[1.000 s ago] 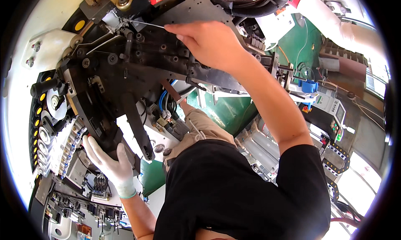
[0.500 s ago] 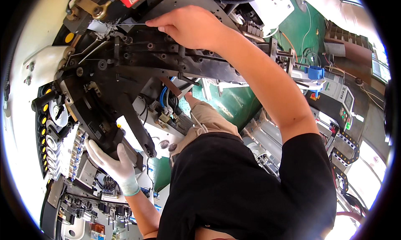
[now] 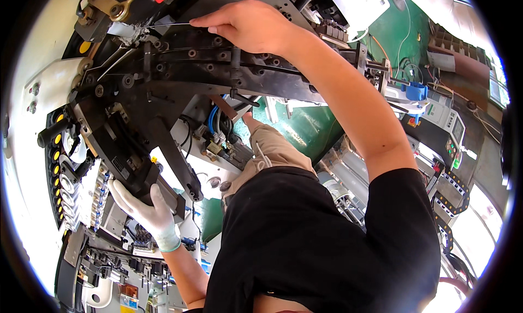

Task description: The person uses a thin metal rod and a screwdriver to work on a wood furniture edge-banding machine, cleaning components and tightening screws within the machine's internal mechanism.

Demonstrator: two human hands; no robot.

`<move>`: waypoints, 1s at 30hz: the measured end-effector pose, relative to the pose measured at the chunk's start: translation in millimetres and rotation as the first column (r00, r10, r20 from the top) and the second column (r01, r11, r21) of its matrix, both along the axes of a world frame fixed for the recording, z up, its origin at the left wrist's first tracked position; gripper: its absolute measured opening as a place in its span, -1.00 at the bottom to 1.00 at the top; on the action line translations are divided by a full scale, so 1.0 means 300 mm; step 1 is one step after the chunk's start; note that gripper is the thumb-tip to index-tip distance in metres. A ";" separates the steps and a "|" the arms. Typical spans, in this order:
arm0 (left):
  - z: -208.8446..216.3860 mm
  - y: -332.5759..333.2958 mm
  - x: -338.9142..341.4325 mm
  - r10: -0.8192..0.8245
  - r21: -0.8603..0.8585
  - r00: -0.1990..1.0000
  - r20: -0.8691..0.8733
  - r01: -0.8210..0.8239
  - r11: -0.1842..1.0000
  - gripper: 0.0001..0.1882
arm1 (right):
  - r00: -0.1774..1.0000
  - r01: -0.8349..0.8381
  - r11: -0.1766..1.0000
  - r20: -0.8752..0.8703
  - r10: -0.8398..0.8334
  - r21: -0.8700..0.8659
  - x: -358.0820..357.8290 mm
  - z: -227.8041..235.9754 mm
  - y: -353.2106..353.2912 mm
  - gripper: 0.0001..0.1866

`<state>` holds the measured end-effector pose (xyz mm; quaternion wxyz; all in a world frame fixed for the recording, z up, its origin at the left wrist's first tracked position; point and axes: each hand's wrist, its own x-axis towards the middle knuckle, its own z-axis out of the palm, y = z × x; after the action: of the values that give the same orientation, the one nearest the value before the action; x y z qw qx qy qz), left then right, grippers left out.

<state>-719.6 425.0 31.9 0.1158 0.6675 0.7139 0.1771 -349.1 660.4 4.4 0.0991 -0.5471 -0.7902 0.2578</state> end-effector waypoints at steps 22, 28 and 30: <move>0.017 0.002 0.009 -0.004 0.001 1.000 0.018 0.004 1.000 -0.12 | 0.946 0.059 0.996 0.323 -0.037 -0.059 -0.141 0.165 -0.064 -0.47; 0.026 0.003 0.013 0.030 -0.029 0.999 0.042 -0.029 0.999 -0.12 | 0.926 0.052 0.999 0.376 -0.044 -0.011 -0.136 0.169 -0.093 -0.49; 0.029 0.004 0.009 0.017 -0.049 1.000 0.003 -0.016 0.999 -0.15 | 0.949 0.094 0.995 0.299 -0.099 0.031 -0.082 0.157 -0.105 -0.55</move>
<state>-717.0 426.2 40.7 0.1319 0.6583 0.7233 0.1617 -373.6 628.9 51.6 -0.0051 -0.6171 -0.7704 0.1603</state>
